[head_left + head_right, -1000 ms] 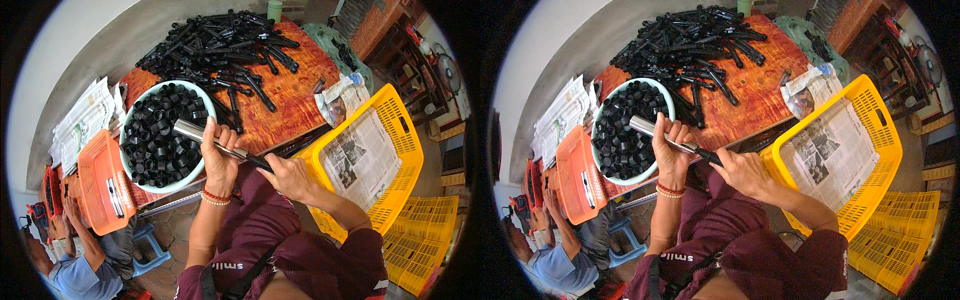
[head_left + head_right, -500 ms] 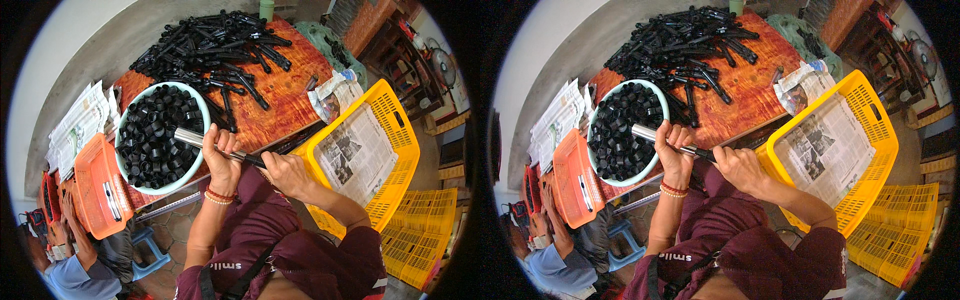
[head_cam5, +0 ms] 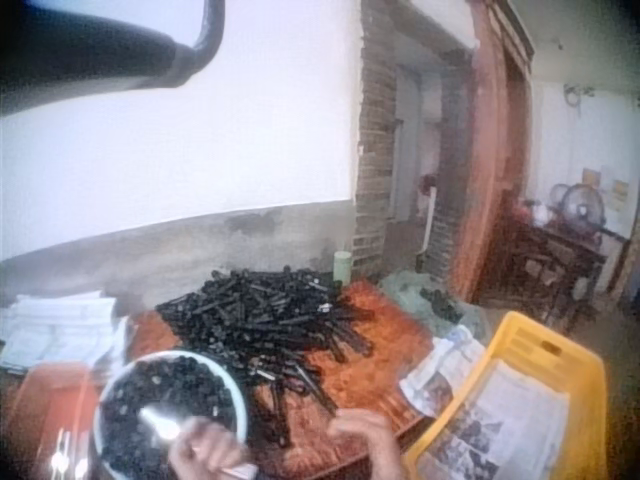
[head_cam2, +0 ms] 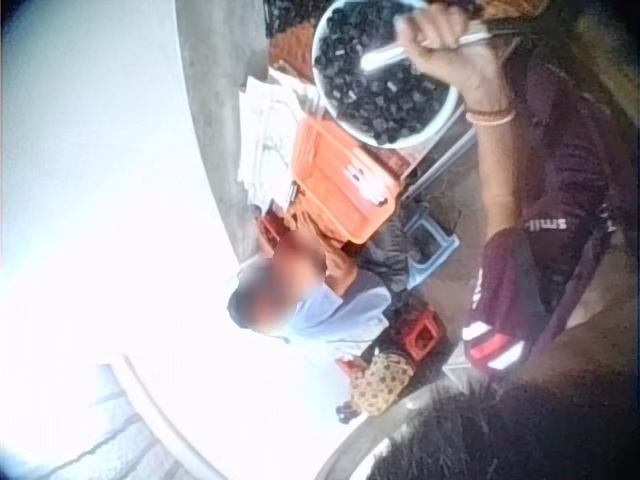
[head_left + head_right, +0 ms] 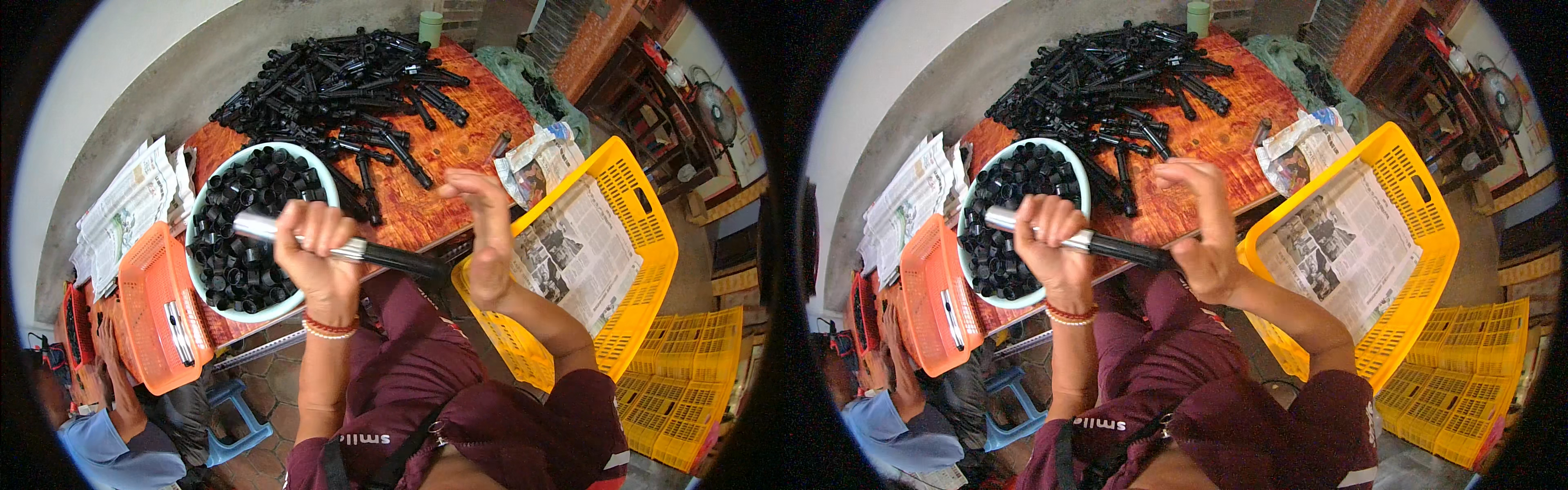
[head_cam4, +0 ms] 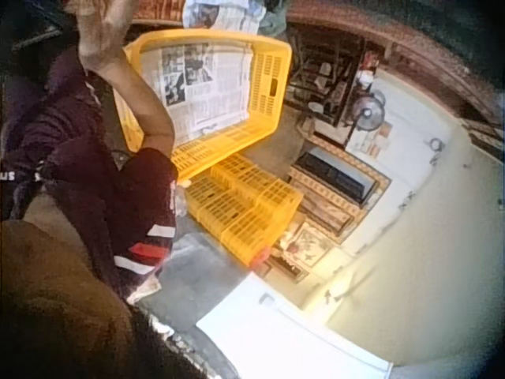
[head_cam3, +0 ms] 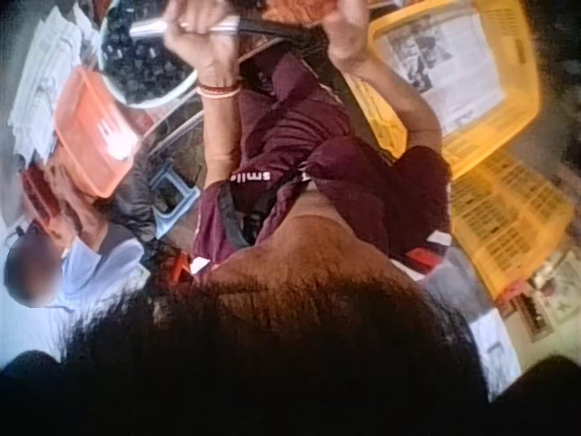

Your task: The person repeatedly picks black cylindrical parts from a bowl and a table, inserts them into a metal rod, and places the assembled units into a yellow basket. The person also briefly handles a newspaper to cover the basket before continuing the assembly.

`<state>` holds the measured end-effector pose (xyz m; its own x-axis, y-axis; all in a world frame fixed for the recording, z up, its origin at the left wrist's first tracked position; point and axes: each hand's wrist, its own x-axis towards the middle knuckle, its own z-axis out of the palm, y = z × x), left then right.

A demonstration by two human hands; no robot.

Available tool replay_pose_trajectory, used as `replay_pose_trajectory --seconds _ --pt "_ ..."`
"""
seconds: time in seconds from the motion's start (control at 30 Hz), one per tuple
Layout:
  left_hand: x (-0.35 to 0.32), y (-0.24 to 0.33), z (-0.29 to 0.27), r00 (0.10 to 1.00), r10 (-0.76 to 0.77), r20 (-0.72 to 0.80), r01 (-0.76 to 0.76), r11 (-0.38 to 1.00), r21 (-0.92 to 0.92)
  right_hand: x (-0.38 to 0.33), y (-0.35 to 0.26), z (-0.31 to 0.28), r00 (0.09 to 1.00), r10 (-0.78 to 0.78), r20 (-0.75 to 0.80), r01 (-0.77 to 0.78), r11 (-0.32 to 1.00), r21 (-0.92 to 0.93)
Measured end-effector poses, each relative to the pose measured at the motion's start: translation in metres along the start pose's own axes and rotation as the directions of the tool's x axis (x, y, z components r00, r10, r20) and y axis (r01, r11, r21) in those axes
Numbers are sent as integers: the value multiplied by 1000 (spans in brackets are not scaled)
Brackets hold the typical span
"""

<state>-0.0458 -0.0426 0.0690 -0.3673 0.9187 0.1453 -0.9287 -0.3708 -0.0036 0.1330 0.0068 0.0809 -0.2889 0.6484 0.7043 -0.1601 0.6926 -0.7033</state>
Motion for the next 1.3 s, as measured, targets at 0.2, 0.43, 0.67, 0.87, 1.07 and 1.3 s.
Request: replay_pose_trajectory --seconds 0.2,0.43,0.67,0.87,1.07,1.3 --pt "-15 -44 4 988 -120 -100 130 987 98 0 -4 13 989 -80 127 91 992 -84" --pt "-23 -67 -16 966 -138 -219 171 976 136 -3 15 24 990 -71 119 89 985 -151" --pt "-9 -46 -32 959 -238 -156 238 971 -24 -1 28 -3 953 284 102 -286 958 8" --pt "-6 -42 -40 954 -227 -195 223 974 -41 -30 13 -21 844 382 377 -269 909 -319" --pt "-6 -47 -47 955 -248 -165 242 969 -53 -39 8 -14 798 350 490 -54 852 -520" --pt "-10 -49 -58 943 -259 -209 250 966 -73 -49 10 -8 808 340 482 -19 832 -554"
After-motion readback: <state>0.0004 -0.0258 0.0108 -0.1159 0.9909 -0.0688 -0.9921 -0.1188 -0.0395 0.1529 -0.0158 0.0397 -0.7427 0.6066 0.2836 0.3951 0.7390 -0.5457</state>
